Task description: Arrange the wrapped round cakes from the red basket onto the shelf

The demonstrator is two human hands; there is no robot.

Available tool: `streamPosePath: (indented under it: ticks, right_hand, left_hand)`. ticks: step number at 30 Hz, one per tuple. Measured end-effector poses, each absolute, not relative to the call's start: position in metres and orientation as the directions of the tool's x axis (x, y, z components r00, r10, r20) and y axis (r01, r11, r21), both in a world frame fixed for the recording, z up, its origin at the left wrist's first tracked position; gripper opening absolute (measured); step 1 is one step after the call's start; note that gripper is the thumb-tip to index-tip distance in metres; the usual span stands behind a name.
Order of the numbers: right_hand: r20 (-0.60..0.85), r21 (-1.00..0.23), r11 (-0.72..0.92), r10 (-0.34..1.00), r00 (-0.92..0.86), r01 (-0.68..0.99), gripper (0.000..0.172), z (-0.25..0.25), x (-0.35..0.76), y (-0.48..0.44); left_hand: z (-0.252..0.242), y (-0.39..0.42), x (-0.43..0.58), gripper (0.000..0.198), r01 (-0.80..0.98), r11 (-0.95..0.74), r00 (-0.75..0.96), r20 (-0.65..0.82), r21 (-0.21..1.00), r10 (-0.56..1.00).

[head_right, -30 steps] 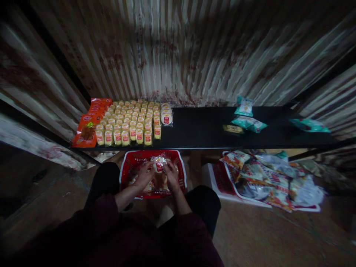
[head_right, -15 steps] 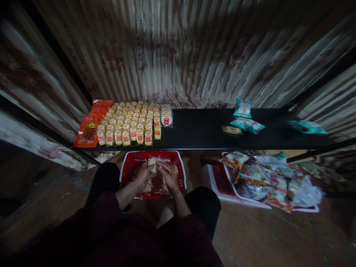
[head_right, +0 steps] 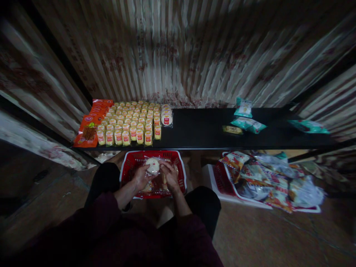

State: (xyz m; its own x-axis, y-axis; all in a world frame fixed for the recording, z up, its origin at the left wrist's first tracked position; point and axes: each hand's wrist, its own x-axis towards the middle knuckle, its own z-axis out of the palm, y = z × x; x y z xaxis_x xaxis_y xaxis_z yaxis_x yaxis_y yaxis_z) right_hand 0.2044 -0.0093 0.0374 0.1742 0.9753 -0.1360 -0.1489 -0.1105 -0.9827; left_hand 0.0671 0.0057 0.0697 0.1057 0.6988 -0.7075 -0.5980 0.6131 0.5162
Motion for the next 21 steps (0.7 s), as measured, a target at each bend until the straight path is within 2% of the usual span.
streamPosePath:
  ticks: [3,8,11,18,21]
  right_hand:
    - [-0.137,-0.987,-0.118,0.975,0.177,-0.110,0.035,0.036,0.204,-0.008]
    - [-0.025,-0.992,-0.047,0.984,0.174,0.121,0.031,0.029,0.203,-0.005]
    - [-0.023,-0.975,-0.053,0.990,0.141,0.216,0.035,0.032,0.202,-0.006]
    - [-0.062,-0.980,-0.072,0.996,0.060,0.183,0.043,0.045,0.202,-0.010]
    - [-0.124,-0.984,-0.136,0.986,0.111,0.118,0.045,0.039,0.204,-0.010]
  left_hand:
    - [0.068,0.005,0.068,0.013,-0.587,0.614,0.124,-0.691,0.527,0.712]
    - [0.064,0.004,0.072,0.011,-0.547,0.619,0.048,-0.717,0.564,0.696]
    - [0.059,0.003,0.076,0.015,-0.474,0.648,0.025,-0.726,0.597,0.687]
    - [0.047,-0.003,0.081,0.032,-0.309,0.595,0.062,-0.609,0.741,0.791]
    - [0.046,-0.004,0.081,0.036,-0.256,0.543,0.041,-0.552,0.800,0.833]
